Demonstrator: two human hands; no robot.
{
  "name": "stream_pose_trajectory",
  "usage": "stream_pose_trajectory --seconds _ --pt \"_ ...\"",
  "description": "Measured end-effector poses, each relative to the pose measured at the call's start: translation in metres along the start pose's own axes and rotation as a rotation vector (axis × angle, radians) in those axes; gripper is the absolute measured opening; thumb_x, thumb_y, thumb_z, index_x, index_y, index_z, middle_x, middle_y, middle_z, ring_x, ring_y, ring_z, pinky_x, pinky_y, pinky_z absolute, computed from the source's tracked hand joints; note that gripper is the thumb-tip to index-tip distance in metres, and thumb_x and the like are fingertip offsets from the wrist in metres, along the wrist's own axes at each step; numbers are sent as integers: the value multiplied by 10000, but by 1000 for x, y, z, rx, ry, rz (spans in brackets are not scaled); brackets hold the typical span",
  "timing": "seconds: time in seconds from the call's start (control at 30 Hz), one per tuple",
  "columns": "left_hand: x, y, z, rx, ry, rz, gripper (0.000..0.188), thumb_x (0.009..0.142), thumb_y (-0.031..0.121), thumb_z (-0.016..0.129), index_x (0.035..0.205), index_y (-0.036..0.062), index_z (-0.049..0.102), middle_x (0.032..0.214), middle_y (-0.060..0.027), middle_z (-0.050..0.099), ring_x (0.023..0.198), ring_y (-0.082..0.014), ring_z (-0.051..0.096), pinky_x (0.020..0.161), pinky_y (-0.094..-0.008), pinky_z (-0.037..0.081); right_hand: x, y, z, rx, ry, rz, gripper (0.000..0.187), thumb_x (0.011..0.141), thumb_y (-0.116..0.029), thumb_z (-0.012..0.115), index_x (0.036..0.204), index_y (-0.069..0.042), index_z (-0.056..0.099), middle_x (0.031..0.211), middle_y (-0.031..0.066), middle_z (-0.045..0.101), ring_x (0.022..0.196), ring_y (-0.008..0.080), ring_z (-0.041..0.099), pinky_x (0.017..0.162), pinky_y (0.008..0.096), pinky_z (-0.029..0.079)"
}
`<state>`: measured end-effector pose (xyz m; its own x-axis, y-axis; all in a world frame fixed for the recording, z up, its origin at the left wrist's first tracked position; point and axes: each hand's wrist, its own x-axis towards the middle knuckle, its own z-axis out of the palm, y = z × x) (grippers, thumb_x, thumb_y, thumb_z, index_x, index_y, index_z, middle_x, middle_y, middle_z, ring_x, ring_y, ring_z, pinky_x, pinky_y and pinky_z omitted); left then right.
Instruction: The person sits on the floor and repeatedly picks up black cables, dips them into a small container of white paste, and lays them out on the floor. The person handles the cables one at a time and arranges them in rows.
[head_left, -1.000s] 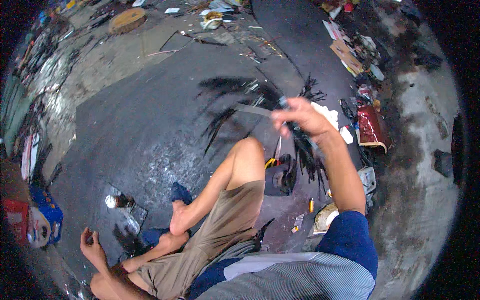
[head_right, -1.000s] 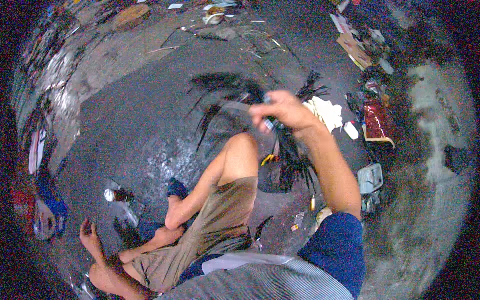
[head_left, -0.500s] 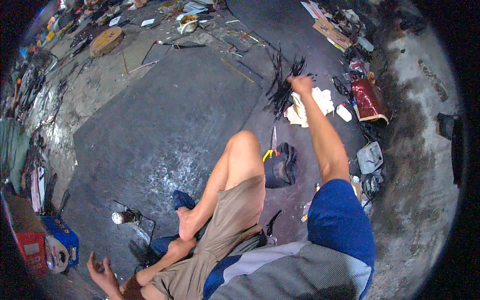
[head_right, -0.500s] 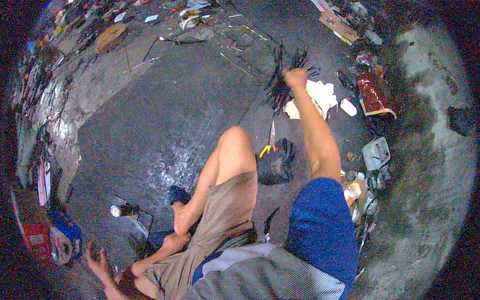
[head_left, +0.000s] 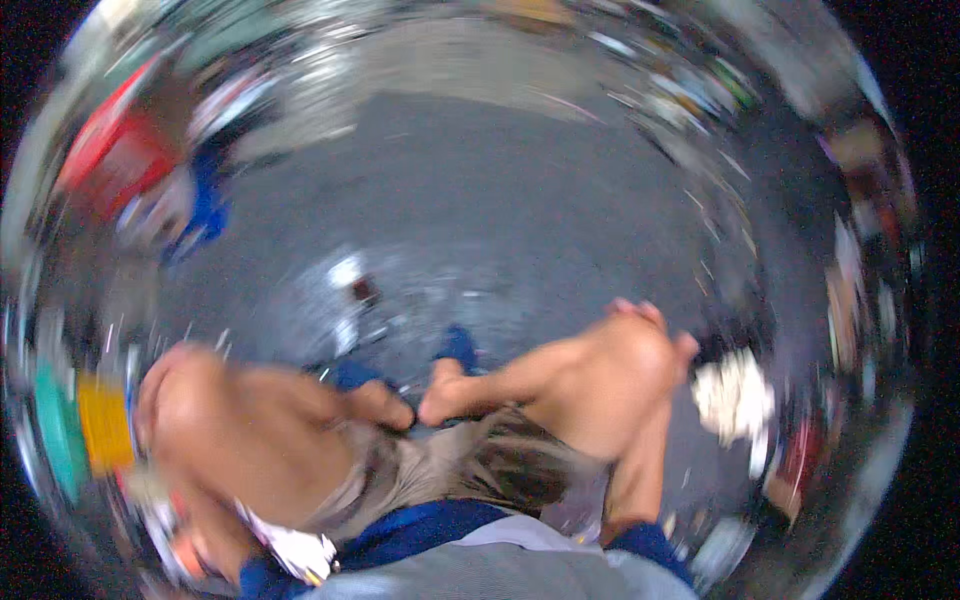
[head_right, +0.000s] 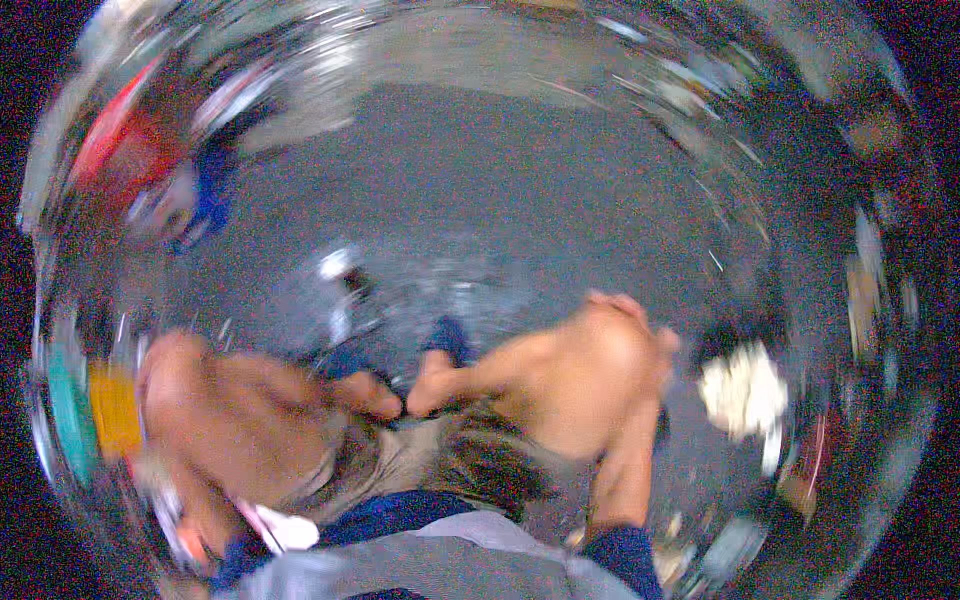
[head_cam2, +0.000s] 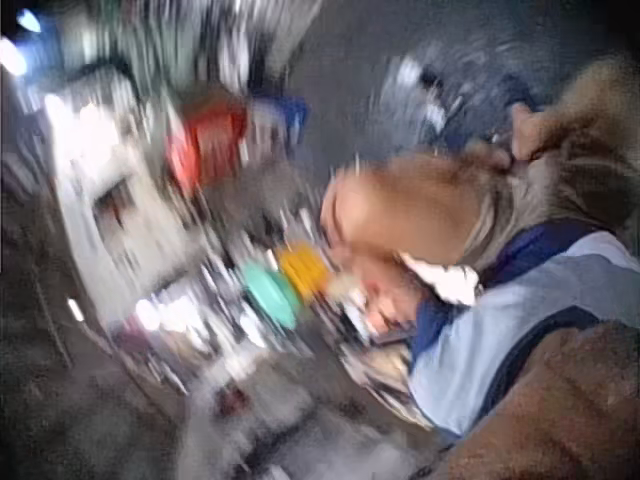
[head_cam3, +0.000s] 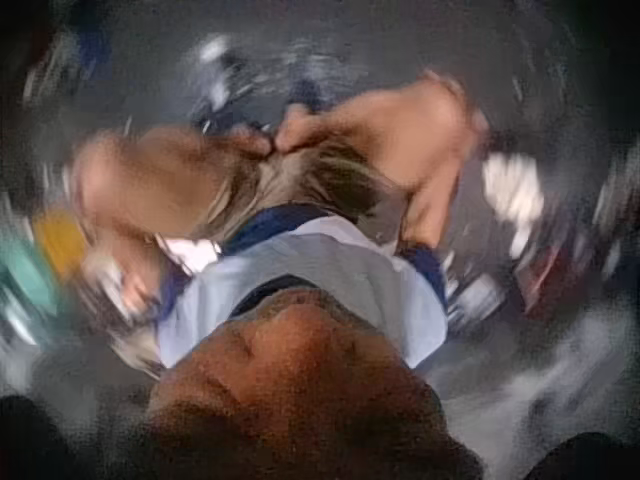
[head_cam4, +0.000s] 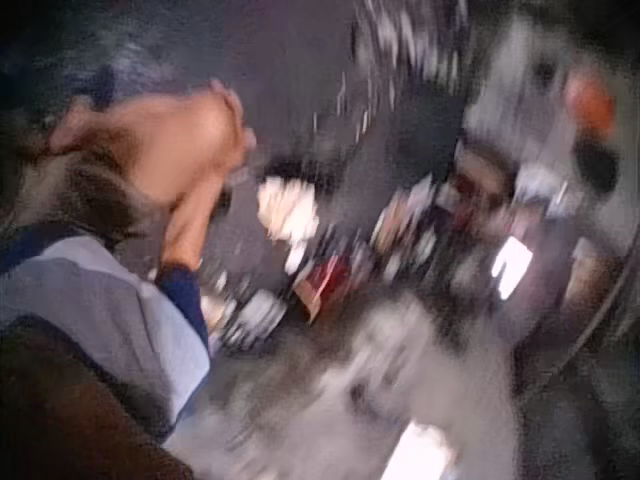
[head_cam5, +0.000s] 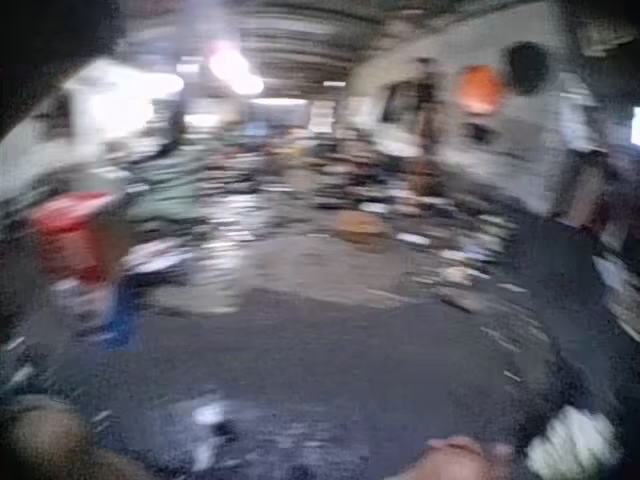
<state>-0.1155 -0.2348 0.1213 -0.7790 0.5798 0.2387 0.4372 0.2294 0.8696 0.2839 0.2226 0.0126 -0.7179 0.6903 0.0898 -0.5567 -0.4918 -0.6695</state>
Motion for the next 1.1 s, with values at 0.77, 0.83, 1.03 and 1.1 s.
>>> stream_pose_trajectory --seconds 0.77,0.83,1.03,1.1 --pt "-57 -227 72 649 431 -353 186 857 135 680 1020 49 704 1034 -155 668 1002 -365 646 873 -479 531 44 89 43 -641 -182 726 586 903 -449 613 1297 -15 604 1266 174 639 1163 272 584 1006 402 449" --pt "-33 -252 66 755 187 -458 197 853 127 673 1033 57 712 1052 -159 669 1027 -374 640 866 -493 538 45 87 46 -691 -175 745 547 906 -411 632 1277 -11 619 1243 163 656 1139 256 602 988 388 462" --pt "-8 -307 85 832 -279 -79 188 817 60 633 989 64 707 1099 -136 652 1079 -355 621 877 -497 541 68 91 57 -867 -194 809 430 914 -300 689 1219 2 663 1174 129 708 1066 207 654 935 349 503" --pt "-7 -318 102 871 -549 121 183 820 66 634 988 72 707 1114 -134 646 1086 -358 617 882 -493 539 89 100 59 -949 -220 824 391 917 -263 708 1199 6 678 1152 117 725 1041 191 672 918 336 516"
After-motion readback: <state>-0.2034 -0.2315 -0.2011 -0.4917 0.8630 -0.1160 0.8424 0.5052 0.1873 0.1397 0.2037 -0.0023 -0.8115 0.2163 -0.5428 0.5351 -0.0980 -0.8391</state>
